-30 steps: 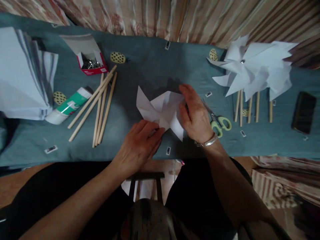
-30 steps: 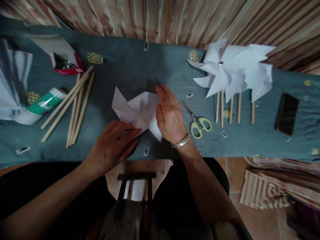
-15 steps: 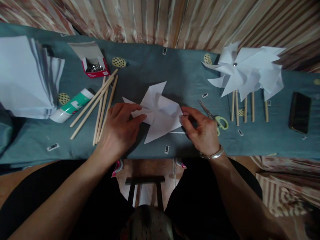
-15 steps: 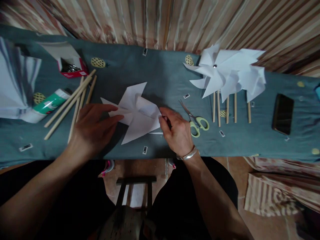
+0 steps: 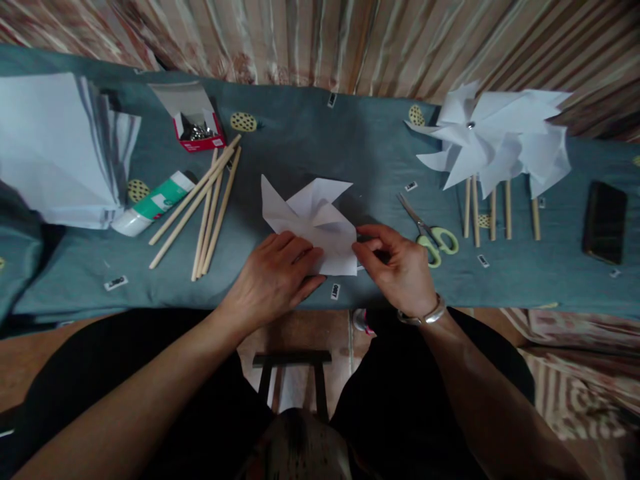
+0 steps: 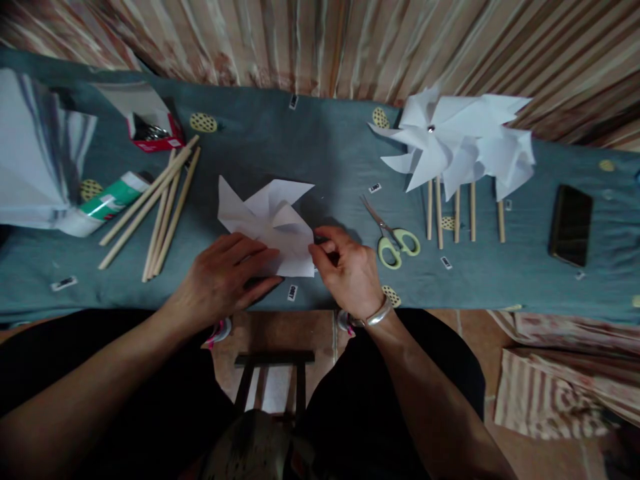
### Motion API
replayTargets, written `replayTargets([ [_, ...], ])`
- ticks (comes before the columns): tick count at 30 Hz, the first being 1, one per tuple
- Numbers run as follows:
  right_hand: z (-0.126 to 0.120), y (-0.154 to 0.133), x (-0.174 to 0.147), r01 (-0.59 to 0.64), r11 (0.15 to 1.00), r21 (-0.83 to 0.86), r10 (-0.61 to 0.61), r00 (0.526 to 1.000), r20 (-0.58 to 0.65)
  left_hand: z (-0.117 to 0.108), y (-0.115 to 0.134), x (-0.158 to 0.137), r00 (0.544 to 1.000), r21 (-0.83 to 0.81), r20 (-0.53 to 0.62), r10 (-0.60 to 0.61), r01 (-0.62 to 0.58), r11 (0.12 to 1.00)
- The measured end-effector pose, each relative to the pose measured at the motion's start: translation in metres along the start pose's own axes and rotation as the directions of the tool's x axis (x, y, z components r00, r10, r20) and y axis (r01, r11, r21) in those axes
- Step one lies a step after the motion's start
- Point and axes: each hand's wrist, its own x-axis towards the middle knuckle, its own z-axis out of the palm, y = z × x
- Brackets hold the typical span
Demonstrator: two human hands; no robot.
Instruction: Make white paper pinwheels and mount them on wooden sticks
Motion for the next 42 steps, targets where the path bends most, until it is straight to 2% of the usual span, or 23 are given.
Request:
replayTargets([
  [5, -0.004, 0.000, -0.002, 0.193, 0.973, -0.127, -0.205, 0.974, -0.091, -0.005, 0.003, -0.001, 1.000, 0.014, 0.027, 0.011, -0.011, 1.000],
  [9, -0.004, 0.001, -0.002, 0.373, 0.915, -0.151, -0.384, 0.922, -0.050, -0.006, 0.006, -0.002, 1.000, 0.017, 0.016, 0.016, -0.016, 1.000],
  [12, -0.003, 0.003, -0.002, 0.428, 0.892, -0.146, -0.433, 0.902, 0.002, -0.007, 0.006, -0.003, 1.000, -0.014, -0.001, 0.013, -0.013, 1.000],
  [19, -0.002, 0.001, 0.000, 0.366, 0.930, -0.019, -0.364, 0.929, 0.065, -0.005, 0.002, -0.005, 0.998, -0.152, -0.050, -0.030, 0.022, 0.988],
  [23, 0.001, 0.002, 0.001, 0.355, 0.934, 0.031, -0.357, 0.928, 0.104, -0.005, 0.001, -0.004, 0.998, -0.186, -0.049, -0.046, 0.036, 0.982],
  [32, 0.017, -0.005, 0.009, 0.315, 0.949, 0.013, -0.315, 0.949, 0.020, -0.006, 0.002, -0.011, 0.990, -0.256, -0.083, -0.118, 0.093, 0.962],
  [42, 0.035, -0.014, 0.015, 0.327, 0.942, -0.069, -0.333, 0.939, -0.087, -0.013, 0.002, -0.017, 0.995, -0.267, -0.039, -0.097, 0.083, 0.960],
])
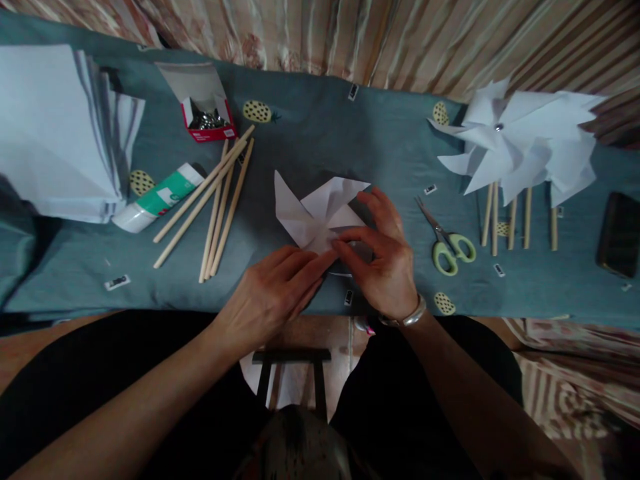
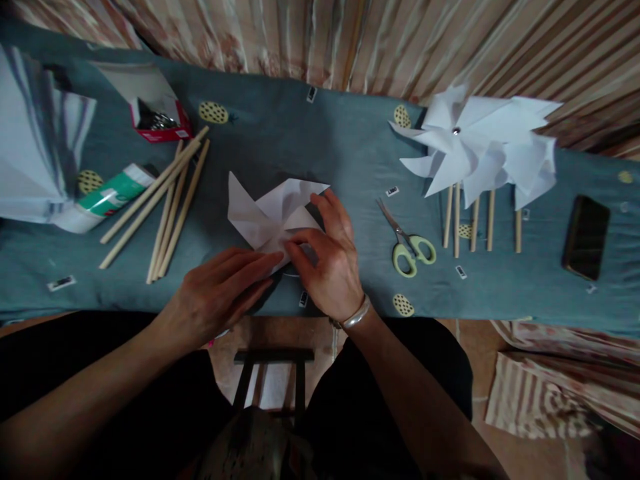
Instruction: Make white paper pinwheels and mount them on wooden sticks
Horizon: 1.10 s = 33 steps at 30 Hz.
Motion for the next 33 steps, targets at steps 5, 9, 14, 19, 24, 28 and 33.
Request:
replayTargets([
  [5, 0.005, -0.005, 0.001, -0.018, 0.999, -0.052, 0.016, 0.999, -0.032, 0.001, -0.004, -0.004, 1.000, -0.005, 0.000, 0.023, -0.023, 1.000],
  [9, 0.007, -0.006, 0.001, -0.029, 0.995, -0.097, 0.028, 0.999, -0.017, 0.003, -0.004, -0.003, 1.000, -0.006, -0.002, 0.024, -0.024, 1.000],
  [14, 0.011, -0.001, 0.000, -0.011, 0.998, -0.059, 0.008, 0.998, -0.058, 0.005, -0.003, -0.003, 1.000, -0.006, -0.016, 0.016, -0.016, 1.000],
  [19, 0.012, -0.001, 0.000, -0.008, 0.998, -0.064, 0.004, 0.998, -0.061, 0.007, -0.003, -0.003, 0.999, 0.000, -0.031, 0.017, -0.017, 1.000],
  [24, 0.010, -0.002, 0.000, 0.006, 0.995, -0.100, -0.009, 0.999, -0.033, 0.006, -0.003, -0.003, 1.000, 0.002, -0.020, 0.019, -0.019, 1.000],
  [28, 0.010, -0.001, 0.000, 0.025, 0.995, -0.097, -0.027, 0.999, -0.017, 0.007, -0.002, -0.004, 1.000, 0.007, -0.017, 0.022, -0.021, 1.000],
  [33, 0.009, -0.006, 0.001, 0.061, 0.982, -0.177, -0.065, 0.998, -0.014, 0.007, -0.002, -0.003, 1.000, 0.004, -0.009, 0.014, -0.014, 1.000],
])
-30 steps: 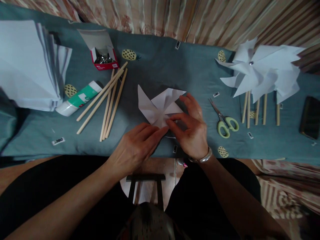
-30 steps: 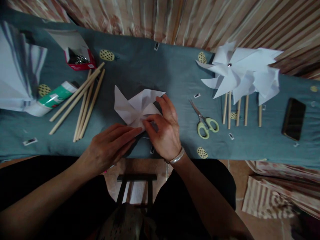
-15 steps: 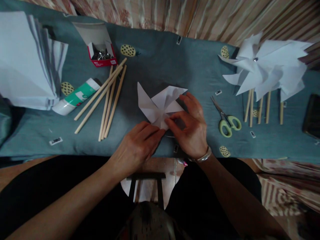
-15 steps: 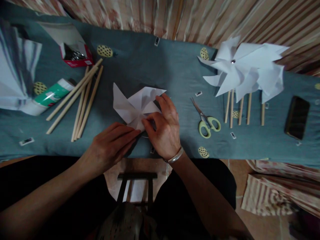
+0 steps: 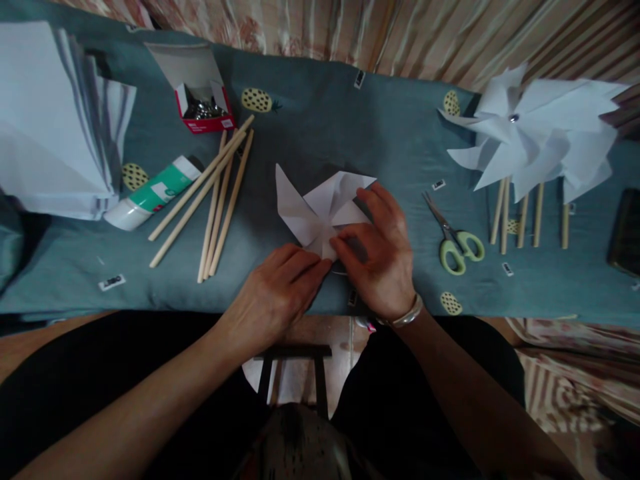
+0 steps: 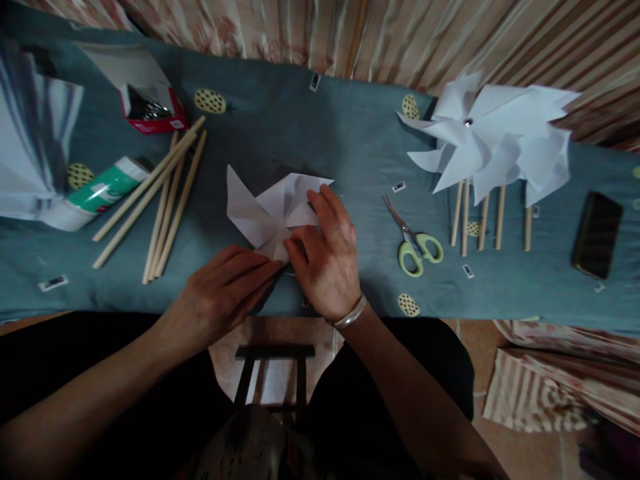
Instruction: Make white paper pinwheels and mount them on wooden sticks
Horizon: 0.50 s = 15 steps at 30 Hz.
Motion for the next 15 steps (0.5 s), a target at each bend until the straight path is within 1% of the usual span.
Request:
replayTargets([
  [5, -0.0005, -0.0028, 0.0003, 0.077, 0.994, -0.084, -0.078, 0.997, -0.011, -0.0014, 0.0007, -0.0001, 1.000, 0.013, 0.021, -0.006, 0.006, 1.000],
  [10, 0.0006, -0.0008, 0.0000, 0.120, 0.989, -0.087, -0.120, 0.993, -0.005, -0.0021, 0.0011, -0.0010, 0.999, 0.021, 0.037, 0.009, -0.010, 1.000],
  [13, 0.0022, -0.0009, -0.0002, 0.134, 0.987, -0.083, -0.137, 0.990, -0.026, -0.0018, 0.0008, -0.0010, 0.999, 0.032, 0.046, 0.013, -0.015, 0.999],
  [15, 0.0030, -0.0018, -0.0005, 0.116, 0.990, -0.083, -0.118, 0.993, -0.012, -0.0018, 0.0006, -0.0009, 0.999, 0.038, 0.049, 0.010, -0.012, 0.999],
])
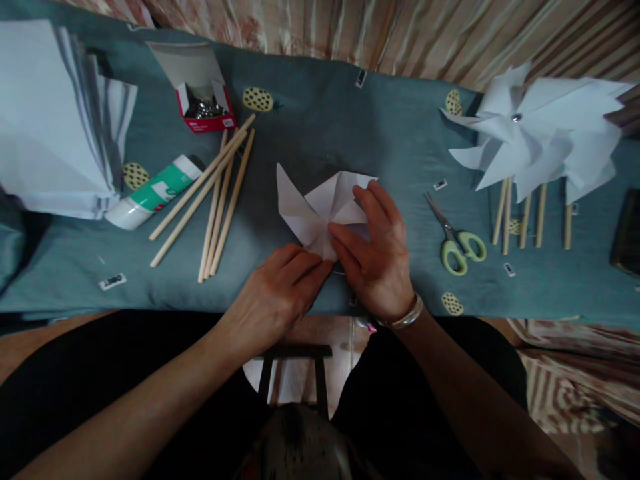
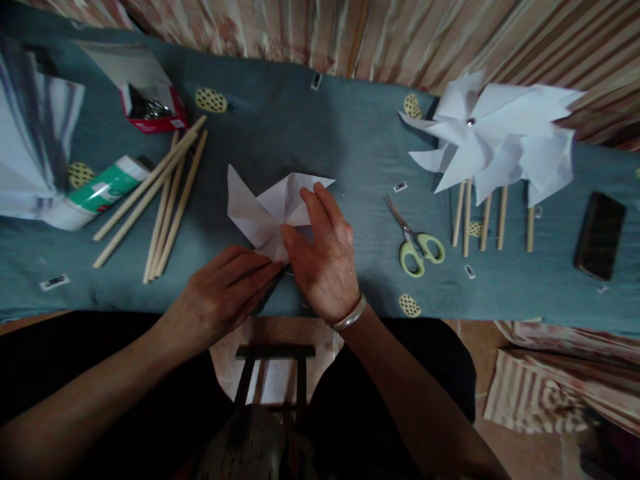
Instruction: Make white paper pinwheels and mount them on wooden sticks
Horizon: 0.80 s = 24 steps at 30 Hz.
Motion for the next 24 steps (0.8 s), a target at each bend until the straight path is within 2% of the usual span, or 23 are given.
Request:
replayTargets([
  [3, 0.000, -0.001, -0.001, -0.032, 0.999, -0.018, 0.033, 0.998, 0.054, 0.000, 0.000, 0.000, 1.000, 0.005, -0.002, -0.011, 0.011, 1.000],
  [7, 0.000, -0.001, -0.001, -0.016, 0.999, -0.052, 0.020, 0.997, 0.077, -0.001, 0.000, 0.000, 1.000, 0.005, 0.008, -0.013, 0.013, 1.000],
  [15, 0.000, -0.001, -0.004, -0.130, 0.990, 0.057, 0.115, 0.970, 0.216, -0.002, 0.001, 0.002, 1.000, 0.009, 0.001, -0.017, 0.017, 1.000],
  [19, 0.001, -0.002, -0.008, -0.145, 0.986, 0.078, 0.125, 0.967, 0.220, -0.004, 0.000, 0.004, 0.999, 0.027, -0.018, -0.030, 0.030, 0.999],
  [24, 0.002, 0.000, -0.011, -0.096, 0.995, 0.033, 0.086, 0.973, 0.213, -0.007, -0.004, 0.006, 0.997, 0.090, -0.078, -0.018, 0.025, 0.996],
])
